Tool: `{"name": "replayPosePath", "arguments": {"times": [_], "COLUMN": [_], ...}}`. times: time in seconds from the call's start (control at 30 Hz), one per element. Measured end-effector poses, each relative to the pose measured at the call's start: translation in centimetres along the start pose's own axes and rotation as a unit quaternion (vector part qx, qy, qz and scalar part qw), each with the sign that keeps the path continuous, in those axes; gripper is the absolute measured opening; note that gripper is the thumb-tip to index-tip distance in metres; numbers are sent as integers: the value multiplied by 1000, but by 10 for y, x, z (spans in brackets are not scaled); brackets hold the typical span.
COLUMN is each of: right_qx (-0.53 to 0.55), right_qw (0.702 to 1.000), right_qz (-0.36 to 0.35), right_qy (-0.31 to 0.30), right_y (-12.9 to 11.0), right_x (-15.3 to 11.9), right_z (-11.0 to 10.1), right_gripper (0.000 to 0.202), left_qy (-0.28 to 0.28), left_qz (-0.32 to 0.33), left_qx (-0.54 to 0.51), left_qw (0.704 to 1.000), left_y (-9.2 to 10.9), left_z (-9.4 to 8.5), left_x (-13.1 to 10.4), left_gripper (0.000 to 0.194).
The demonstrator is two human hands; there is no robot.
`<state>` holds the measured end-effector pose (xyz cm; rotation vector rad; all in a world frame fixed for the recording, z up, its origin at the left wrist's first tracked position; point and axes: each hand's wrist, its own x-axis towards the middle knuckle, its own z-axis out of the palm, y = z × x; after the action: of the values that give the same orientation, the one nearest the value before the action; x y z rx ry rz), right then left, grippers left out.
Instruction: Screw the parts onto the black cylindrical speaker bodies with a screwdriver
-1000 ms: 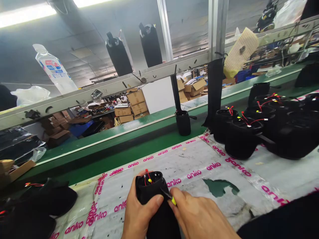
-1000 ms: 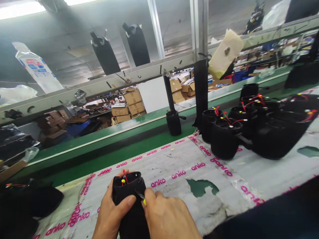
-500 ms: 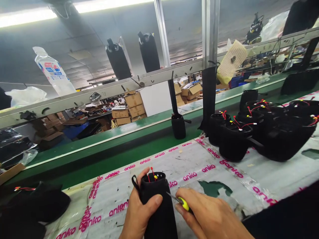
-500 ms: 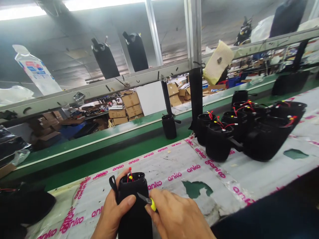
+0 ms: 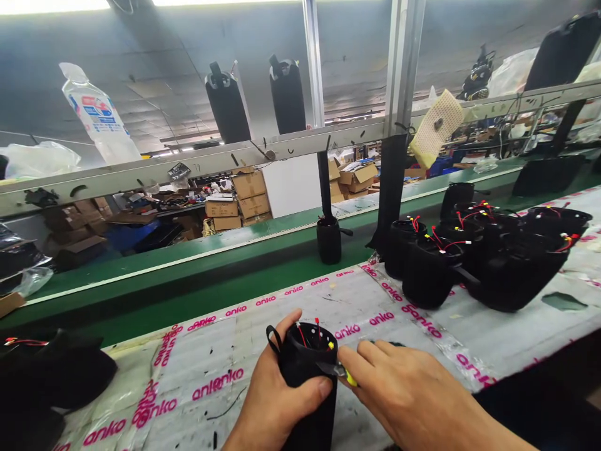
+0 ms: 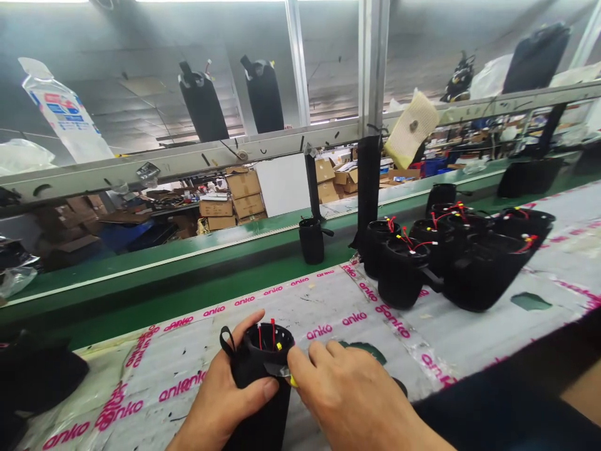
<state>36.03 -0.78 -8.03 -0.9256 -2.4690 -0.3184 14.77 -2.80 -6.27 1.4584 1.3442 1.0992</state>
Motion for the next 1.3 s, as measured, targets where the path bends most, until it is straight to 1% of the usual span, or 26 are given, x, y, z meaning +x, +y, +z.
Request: {"name": "replayPosePath", "arguments": {"times": [0.13,0.33,0.53,0.7,0.77,0.97,1.03,1.13,1.2,1.3], "right_qx": [-9,-8,6,-8,-16,-34,-32,-36,-39,-44], "right_qw": [1000,1000,1000,1000,1000,999,999,999,998,998], "right_qz": [-15,-17,-24,-16,-4,19,15,-2,-11,-17], "right_qy": [-4,-21,1,1,1,-3,-7,-30,-44,-49], "right_y": [3,5,5,5,4,-1,-2,-4,-3,0], "right_x": [0,-1,2,2,1,2,4,6,7,7], "right_z": [-1,0,1,-1,-1,-5,-7,-11,-12,-11], "right_gripper": [31,29,21,31,35,42,42,40,40,40], "left_qy": [-6,-17,-16,-13,-3,55,66,78,83,87], "left_qz": [-15,-5,-20,-12,-16,-28,-20,-9,-16,-18], "left_qx": [3,11,10,7,16,15,14,8,9,22], "left_qw": [1000,1000,1000,1000,1000,998,998,997,996,996], "left_y": [3,1,2,4,6,18,18,19,21,21], "left_z": [0,-2,-2,-1,1,10,11,12,13,15], "left_x": [0,2,2,1,0,-5,-5,-7,-7,-7], "left_gripper": [86,84,84,84,83,77,77,78,77,76]}}
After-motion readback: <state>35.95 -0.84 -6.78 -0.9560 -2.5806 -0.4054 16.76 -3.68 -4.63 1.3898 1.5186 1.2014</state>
